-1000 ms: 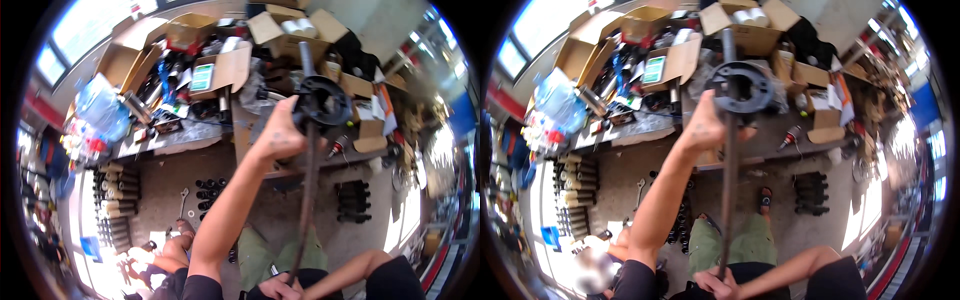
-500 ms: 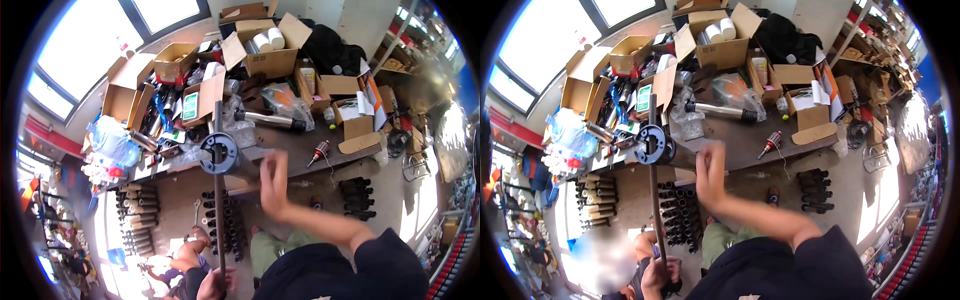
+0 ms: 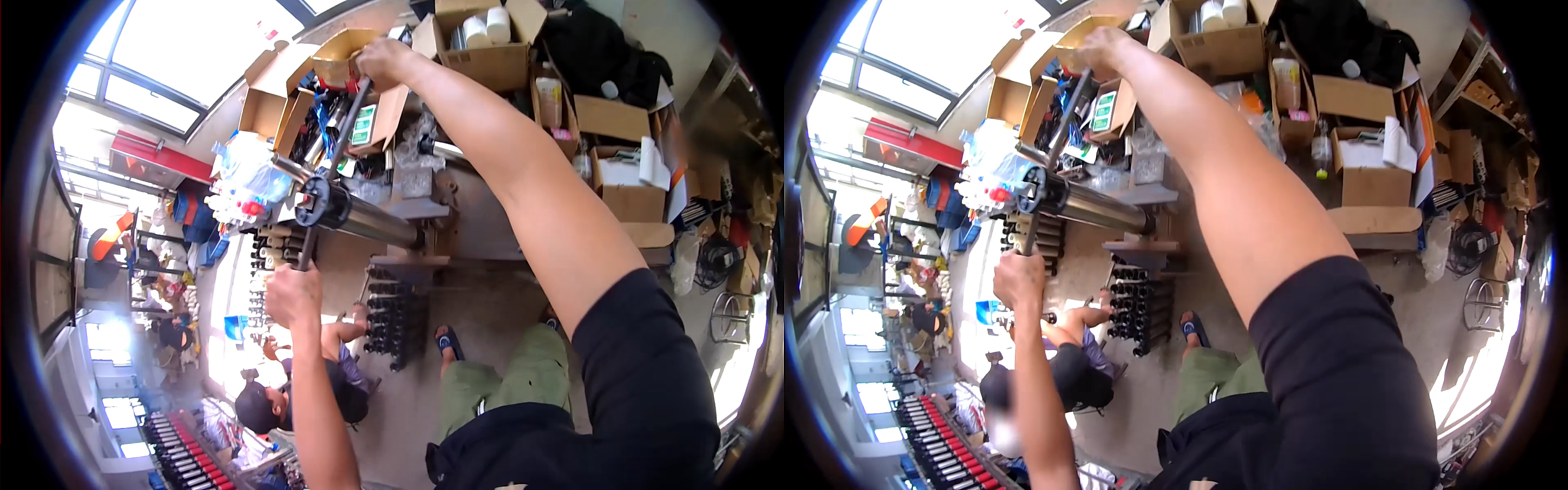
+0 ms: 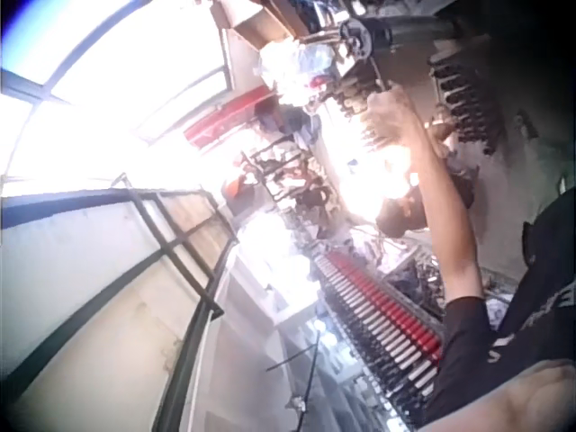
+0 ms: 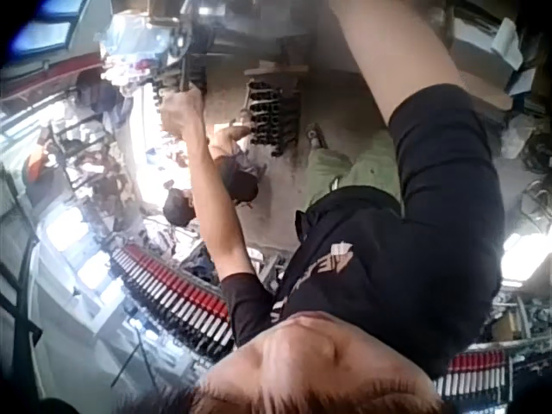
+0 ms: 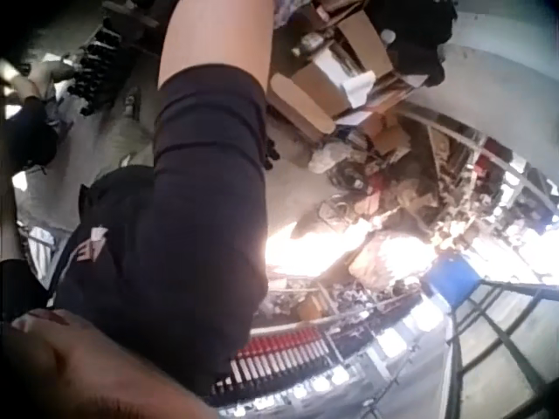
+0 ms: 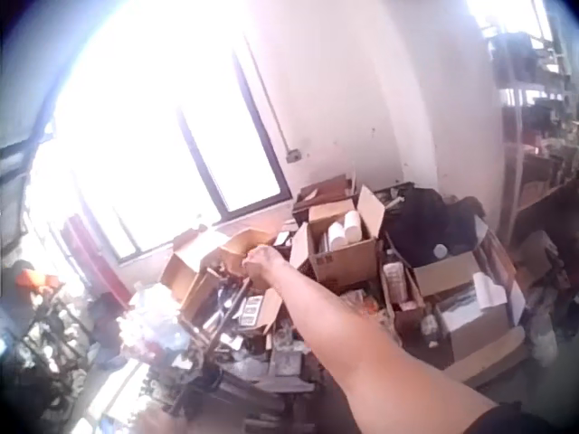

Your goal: The person assembles a metal tube assembly using a long metal rod, fitting parts together by hand and checking the fit.

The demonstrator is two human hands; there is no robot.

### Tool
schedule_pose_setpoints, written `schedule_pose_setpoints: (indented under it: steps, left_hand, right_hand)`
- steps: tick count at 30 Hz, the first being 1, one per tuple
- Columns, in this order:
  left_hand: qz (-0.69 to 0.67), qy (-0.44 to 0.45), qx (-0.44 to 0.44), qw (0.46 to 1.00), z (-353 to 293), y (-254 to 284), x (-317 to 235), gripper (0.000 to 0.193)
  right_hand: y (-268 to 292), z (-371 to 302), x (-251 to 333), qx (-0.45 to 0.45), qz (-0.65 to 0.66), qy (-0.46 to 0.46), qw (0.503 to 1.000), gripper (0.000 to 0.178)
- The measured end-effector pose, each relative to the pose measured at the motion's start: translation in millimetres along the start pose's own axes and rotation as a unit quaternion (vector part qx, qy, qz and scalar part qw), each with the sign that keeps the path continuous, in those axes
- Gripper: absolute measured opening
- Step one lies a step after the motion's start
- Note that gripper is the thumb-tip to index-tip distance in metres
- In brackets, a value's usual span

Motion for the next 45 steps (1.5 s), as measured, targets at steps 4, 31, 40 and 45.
schedule_pose_setpoints:
  steps: [4, 31, 40, 45]
  left_hand:
    - [0.035, -0.024, -0.103, 0.994, -11, -11, 10, 0.043]
    - [-0.292, -0.475, -0.099, 0.824, 173, -81, -46, 0.048]
    - [-0.288, -0.474, -0.105, 0.825, 176, -67, -31, 0.035]
    - [-0.284, -0.472, -0.159, 0.819, 183, -67, -22, 0.022]
  right_hand:
    - [-32, 19, -9, -0.107, 0.01, -0.015, 0.994, 0.019]
    - [166, -235, 193, 0.139, -0.121, -0.491, 0.851, 0.038]
    - [155, -221, 188, 0.162, -0.143, -0.499, 0.839, 0.028]
    - [172, -216, 190, 0.118, -0.164, -0.46, 0.865, 0.03]
Point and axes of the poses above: each hand's wrist, its own z-axis towards the middle knuckle, its own y-axis out of the back of the hand, x = y × z, the point moved 3 cm from there along z, towards the middle knuckle, and after that the axes turned 10 degrees about y, right-handed, at the moved point
